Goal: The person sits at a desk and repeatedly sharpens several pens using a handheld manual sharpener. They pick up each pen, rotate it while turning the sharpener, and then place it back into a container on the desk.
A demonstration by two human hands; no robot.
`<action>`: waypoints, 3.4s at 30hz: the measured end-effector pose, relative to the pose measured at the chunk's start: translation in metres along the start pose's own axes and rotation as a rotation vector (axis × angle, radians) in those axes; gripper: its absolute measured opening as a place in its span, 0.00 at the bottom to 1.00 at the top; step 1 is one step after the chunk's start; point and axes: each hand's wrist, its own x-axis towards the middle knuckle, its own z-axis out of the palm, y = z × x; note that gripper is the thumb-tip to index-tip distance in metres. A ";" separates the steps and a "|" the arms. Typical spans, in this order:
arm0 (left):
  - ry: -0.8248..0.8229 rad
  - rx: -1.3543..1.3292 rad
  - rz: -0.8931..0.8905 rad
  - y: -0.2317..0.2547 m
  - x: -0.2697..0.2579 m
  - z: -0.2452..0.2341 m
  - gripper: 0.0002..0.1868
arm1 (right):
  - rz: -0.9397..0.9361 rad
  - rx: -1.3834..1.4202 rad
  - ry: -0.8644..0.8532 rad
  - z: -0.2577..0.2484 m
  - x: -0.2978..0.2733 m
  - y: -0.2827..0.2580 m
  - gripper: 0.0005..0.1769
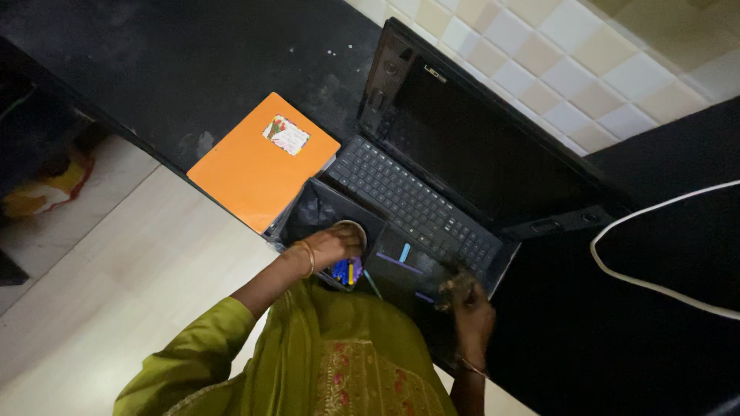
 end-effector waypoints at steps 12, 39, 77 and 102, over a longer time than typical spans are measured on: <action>0.348 -0.727 -0.437 0.090 0.023 -0.050 0.06 | -0.121 0.879 -0.421 -0.021 -0.034 -0.076 0.18; 0.384 -0.551 -0.332 0.137 0.039 -0.070 0.14 | -0.184 1.024 -0.277 -0.002 -0.055 -0.091 0.13; 0.497 -1.409 -0.422 0.131 0.039 -0.023 0.22 | -0.404 0.111 -0.248 0.046 -0.002 -0.053 0.20; 0.311 -1.492 -0.618 0.132 0.028 0.002 0.26 | -0.667 0.337 -0.010 -0.034 -0.070 -0.156 0.13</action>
